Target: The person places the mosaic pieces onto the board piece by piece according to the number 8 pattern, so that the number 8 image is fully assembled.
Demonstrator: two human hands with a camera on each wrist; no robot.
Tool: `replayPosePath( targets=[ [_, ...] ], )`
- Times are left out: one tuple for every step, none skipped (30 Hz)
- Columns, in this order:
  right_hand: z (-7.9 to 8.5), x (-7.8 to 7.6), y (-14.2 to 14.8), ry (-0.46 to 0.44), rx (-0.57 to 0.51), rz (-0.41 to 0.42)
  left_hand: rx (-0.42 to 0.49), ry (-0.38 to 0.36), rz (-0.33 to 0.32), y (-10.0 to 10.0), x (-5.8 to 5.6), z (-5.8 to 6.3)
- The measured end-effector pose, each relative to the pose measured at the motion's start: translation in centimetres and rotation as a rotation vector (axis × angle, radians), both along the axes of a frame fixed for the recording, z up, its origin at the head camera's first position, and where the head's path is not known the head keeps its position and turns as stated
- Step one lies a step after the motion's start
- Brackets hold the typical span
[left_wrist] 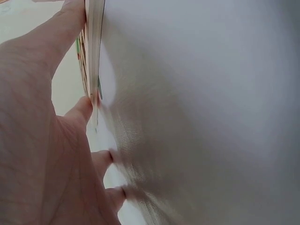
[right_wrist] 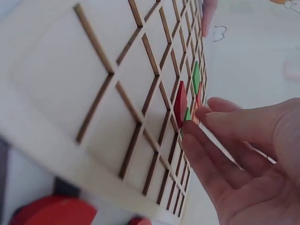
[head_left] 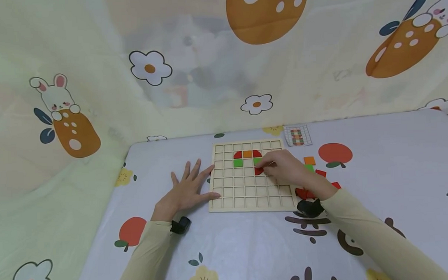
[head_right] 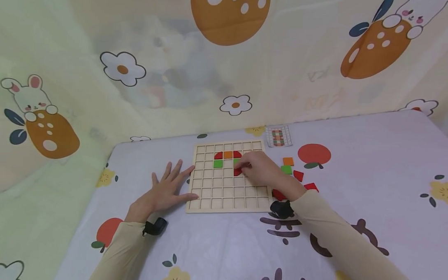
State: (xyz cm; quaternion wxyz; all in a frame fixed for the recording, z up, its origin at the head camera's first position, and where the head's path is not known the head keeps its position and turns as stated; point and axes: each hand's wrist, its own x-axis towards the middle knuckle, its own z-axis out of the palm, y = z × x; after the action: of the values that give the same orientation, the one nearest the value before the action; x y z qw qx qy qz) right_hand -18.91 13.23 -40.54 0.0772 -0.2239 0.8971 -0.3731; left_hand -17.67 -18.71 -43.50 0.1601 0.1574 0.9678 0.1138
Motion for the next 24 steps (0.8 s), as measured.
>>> replayPosePath(
  targets=[
    [0.0,0.2,0.3,0.006,-0.015,0.001,0.002,0.001,0.001,0.0,0.0,-0.1],
    [0.1,0.4,0.6,0.015,-0.025,-0.002,0.004,0.0,0.001,0.0,0.0,-0.1],
    [0.1,0.6,0.9,0.023,-0.029,-0.007,0.006,0.001,0.0,0.0,-0.1,-0.2],
    [0.1,0.9,1.2,0.027,-0.03,-0.013,0.007,0.001,0.0,0.0,-0.1,-0.2],
    [0.1,1.2,1.5,0.028,-0.034,-0.017,0.012,0.001,0.001,0.0,0.0,-0.2],
    [0.2,1.4,1.9,0.027,-0.029,-0.021,0.013,0.001,0.001,-0.1,0.0,-0.2],
    [0.2,1.7,2.4,0.032,-0.015,-0.023,0.016,0.002,0.001,-0.1,0.0,-0.2],
    [0.3,2.0,2.8,0.026,-0.003,-0.031,0.016,0.003,0.0,-0.1,0.0,-0.2],
    [0.3,2.3,3.3,0.023,0.008,-0.038,0.016,0.004,0.0,-0.1,0.0,-0.2],
    [0.3,2.5,3.7,0.021,0.016,-0.045,0.016,0.004,0.0,-0.1,0.0,-0.1],
    [0.2,2.8,4.2,0.017,0.027,-0.054,0.017,0.006,0.0,-0.1,0.0,-0.1],
    [0.2,3.0,4.6,0.022,0.041,-0.064,0.02,0.006,-0.002,-0.2,0.0,-0.1],
    [0.2,3.2,5.0,0.03,0.052,-0.071,0.023,0.006,-0.004,-0.2,0.0,-0.1],
    [0.2,3.4,5.5,0.031,0.063,-0.081,0.025,0.006,-0.007,-0.2,0.0,0.0],
    [0.2,3.5,6.0,0.033,0.073,-0.085,0.03,0.006,-0.008,-0.3,0.0,0.0],
    [0.3,3.7,6.4,0.034,0.083,-0.083,0.033,0.006,-0.009,-0.3,0.0,0.0],
    [0.4,3.9,7.0,0.036,0.099,-0.081,0.035,0.006,-0.011,-0.3,0.0,0.0],
    [0.5,4.1,7.5,0.037,0.112,-0.077,0.037,0.007,-0.011,-0.3,0.0,0.0],
    [0.6,4.3,8.1,0.029,0.132,-0.07,0.037,0.008,-0.011,-0.3,0.0,0.0],
    [0.8,4.4,8.7,0.014,0.152,-0.059,0.039,0.008,-0.01,-0.3,0.0,0.0],
    [0.9,4.6,9.3,0.0,0.172,-0.043,0.041,0.007,-0.009,-0.3,0.0,0.0],
    [1.0,4.7,9.9,-0.017,0.193,-0.028,0.04,0.007,-0.008,-0.3,0.0,0.0],
    [1.1,4.8,10.5,-0.035,0.212,-0.014,0.039,0.008,-0.008,-0.3,0.1,0.0],
    [1.0,4.9,11.1,-0.055,0.227,0.001,0.038,0.007,-0.007,-0.3,0.1,0.0]
  ],
)
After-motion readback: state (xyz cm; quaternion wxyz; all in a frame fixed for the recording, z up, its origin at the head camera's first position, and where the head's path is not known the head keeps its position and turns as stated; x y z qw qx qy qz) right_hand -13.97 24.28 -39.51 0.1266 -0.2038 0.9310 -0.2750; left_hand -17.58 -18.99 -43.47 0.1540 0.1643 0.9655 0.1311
